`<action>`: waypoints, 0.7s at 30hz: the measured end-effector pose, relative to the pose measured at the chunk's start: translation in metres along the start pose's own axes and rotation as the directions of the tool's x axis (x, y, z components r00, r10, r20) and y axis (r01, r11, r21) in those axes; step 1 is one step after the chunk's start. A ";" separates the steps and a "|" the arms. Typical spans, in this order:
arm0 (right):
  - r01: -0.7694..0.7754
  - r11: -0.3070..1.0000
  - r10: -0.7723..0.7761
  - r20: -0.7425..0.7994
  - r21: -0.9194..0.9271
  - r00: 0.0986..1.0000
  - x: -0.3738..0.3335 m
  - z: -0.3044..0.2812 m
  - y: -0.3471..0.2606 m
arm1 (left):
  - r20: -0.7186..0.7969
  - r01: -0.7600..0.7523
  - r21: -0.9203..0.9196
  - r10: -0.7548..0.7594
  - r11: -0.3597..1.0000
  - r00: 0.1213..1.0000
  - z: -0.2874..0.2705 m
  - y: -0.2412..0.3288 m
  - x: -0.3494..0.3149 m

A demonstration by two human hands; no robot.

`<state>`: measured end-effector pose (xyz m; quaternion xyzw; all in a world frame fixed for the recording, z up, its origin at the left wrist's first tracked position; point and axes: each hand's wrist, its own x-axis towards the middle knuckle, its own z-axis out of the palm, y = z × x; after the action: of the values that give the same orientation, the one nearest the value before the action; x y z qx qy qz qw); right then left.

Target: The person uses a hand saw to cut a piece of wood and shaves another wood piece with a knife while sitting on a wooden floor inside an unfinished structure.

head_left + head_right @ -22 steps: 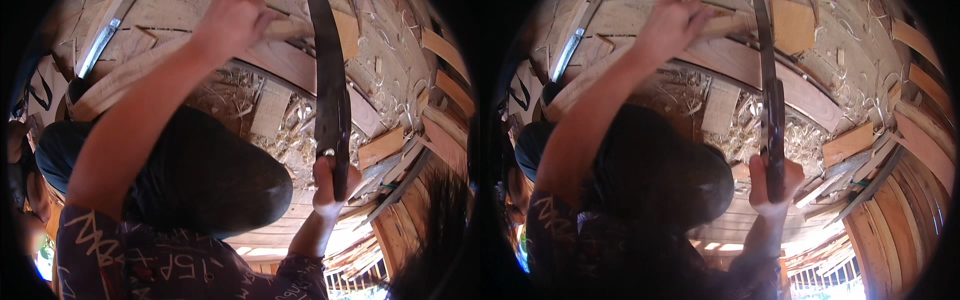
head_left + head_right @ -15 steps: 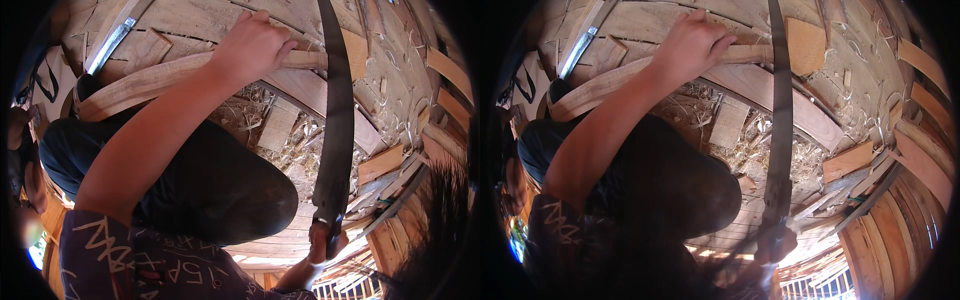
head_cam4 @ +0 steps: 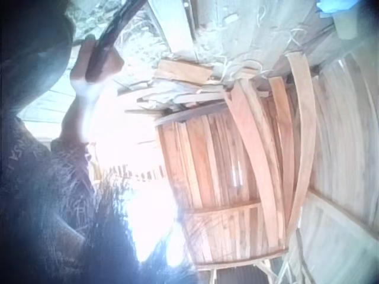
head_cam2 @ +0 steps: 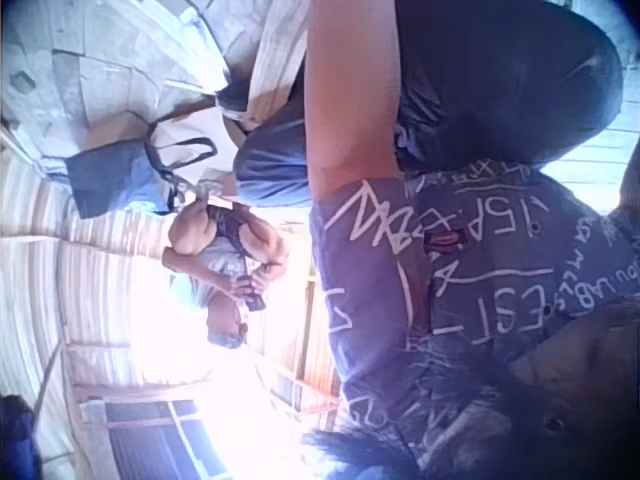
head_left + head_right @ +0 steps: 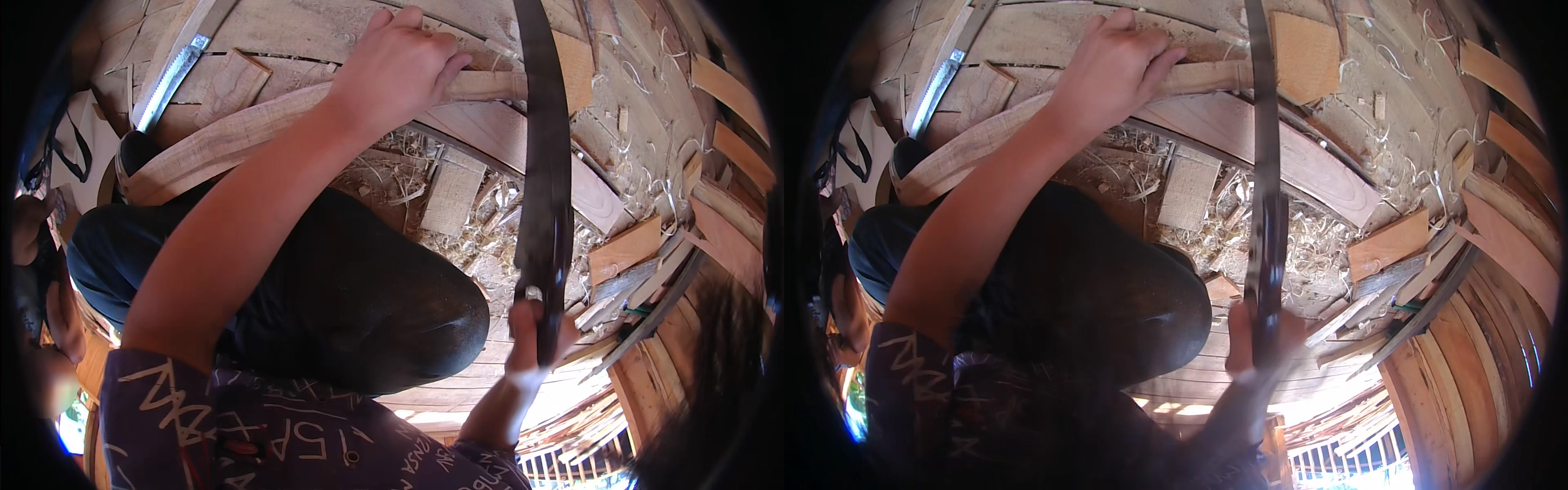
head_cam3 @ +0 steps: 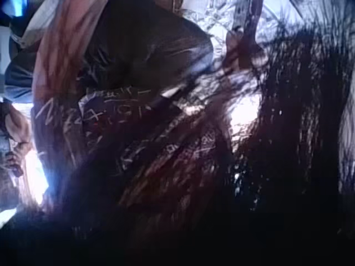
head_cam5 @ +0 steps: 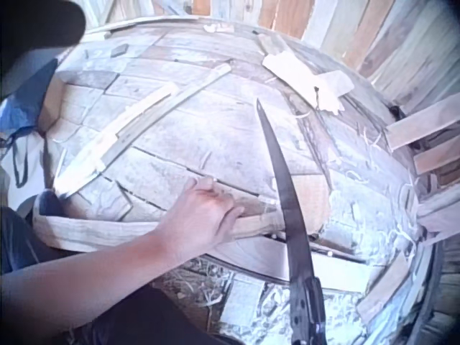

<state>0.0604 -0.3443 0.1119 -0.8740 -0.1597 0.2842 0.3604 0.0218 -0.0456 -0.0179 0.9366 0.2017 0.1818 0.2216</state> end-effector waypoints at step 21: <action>-0.074 0.984 0.048 -0.163 -0.160 0.985 -0.039 -0.044 0.042 | 0.015 -0.025 0.055 0.025 0.998 1.000 0.005 0.016 0.019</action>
<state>0.0597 -0.4153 0.1219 -0.9252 -0.1266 0.2106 0.2891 0.0447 -0.0521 -0.0092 0.9461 0.1932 0.1721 0.1947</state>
